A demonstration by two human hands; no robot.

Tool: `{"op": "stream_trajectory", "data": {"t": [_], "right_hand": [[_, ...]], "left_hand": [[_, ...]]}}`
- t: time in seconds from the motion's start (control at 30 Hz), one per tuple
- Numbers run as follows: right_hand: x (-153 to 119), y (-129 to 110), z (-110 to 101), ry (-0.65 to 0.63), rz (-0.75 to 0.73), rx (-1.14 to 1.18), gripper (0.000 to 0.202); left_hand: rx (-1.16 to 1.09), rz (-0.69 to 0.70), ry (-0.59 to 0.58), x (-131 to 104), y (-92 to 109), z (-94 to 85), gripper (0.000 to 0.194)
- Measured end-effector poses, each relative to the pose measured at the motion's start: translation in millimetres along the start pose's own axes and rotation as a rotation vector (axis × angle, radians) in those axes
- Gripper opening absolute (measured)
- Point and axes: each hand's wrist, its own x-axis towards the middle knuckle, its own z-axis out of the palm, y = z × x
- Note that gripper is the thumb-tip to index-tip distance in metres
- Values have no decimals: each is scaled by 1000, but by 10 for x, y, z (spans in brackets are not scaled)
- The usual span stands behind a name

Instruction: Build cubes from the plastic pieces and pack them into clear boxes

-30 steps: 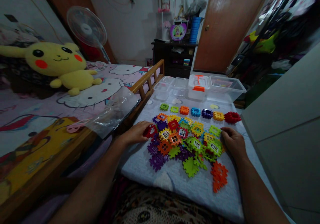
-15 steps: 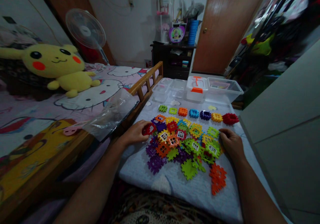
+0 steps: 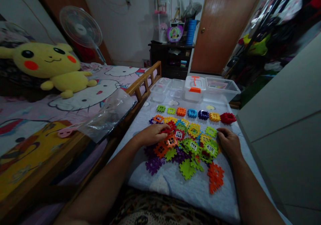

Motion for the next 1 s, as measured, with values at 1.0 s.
{"op": "stream_trajectory", "data": {"t": [1.0], "right_hand": [[5,-144,-107,45,38,125,35]], "left_hand": [[342,-118,220,147,-181,24,36]]}}
